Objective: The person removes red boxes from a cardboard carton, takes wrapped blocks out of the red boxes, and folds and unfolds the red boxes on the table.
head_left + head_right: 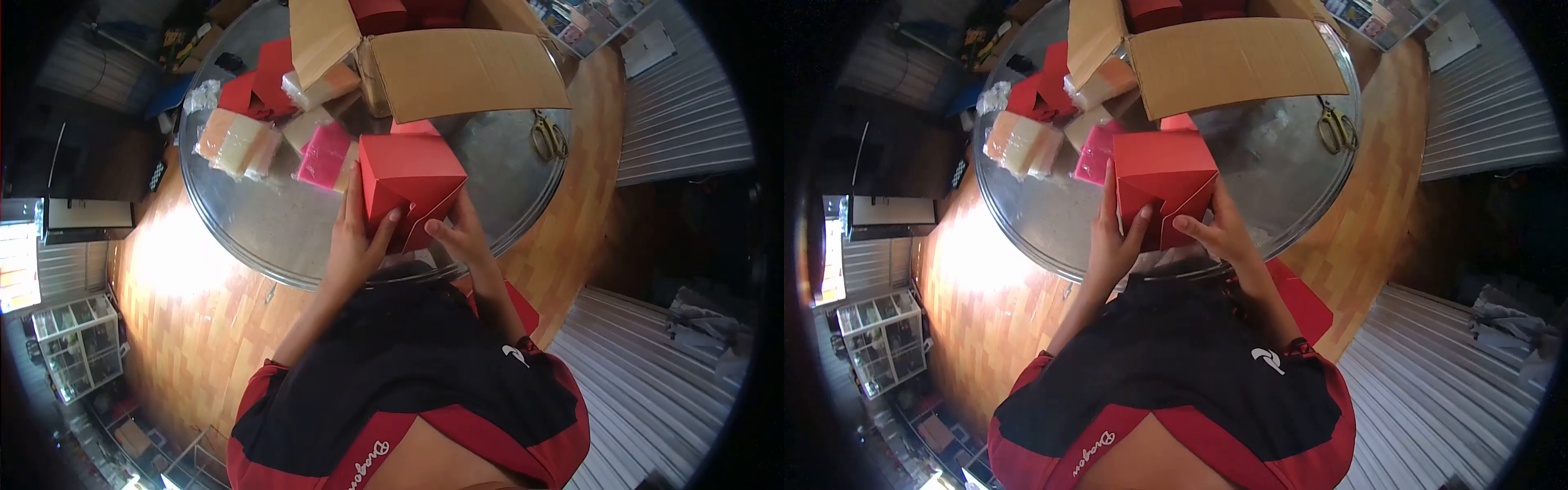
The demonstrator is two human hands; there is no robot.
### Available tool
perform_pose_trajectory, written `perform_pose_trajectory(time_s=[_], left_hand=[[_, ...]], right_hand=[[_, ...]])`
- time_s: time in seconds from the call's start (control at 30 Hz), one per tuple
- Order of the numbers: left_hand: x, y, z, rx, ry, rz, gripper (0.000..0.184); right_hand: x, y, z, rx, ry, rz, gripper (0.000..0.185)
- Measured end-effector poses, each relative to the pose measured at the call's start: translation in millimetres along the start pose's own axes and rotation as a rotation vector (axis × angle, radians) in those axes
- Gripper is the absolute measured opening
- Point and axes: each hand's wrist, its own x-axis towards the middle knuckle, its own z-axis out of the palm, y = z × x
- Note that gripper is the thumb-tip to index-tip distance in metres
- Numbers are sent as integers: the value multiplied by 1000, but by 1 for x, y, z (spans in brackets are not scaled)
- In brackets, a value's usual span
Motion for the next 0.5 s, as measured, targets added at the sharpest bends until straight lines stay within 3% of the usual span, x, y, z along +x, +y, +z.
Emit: perform_pose_trajectory(time_s=[0.03, 0.1, 0.13, 0.23, 0.3, 0.37, 0.43, 0.5], left_hand=[[-3, 0, 3, 6, 9, -6, 71], [-2, 1, 7, 537, 247, 272, 74], [-1, 3, 9, 543, 256, 274, 74], [-6, 4, 14, 360, 303, 215, 79], [-8, 2, 16, 127, 233, 84, 92], [-8, -3, 22, 191, 249, 76, 98], [-10, -12, 29, 235, 225, 62, 112], [-12, -26, 38, 227, 268, 83, 112]], right_hand=[[1, 1, 0, 49, -37, -42, 94], [4, -9, 5, -97, -34, -158, 102], [6, -14, 9, -247, -19, -272, 111], [6, -17, 17, -345, -46, -314, 117], [5, -13, 19, -228, -30, -268, 119], [8, -6, 19, -102, -24, -226, 121], [7, 1, 18, -218, 34, -317, 120], [9, -6, 18, -136, -65, -226, 119]])
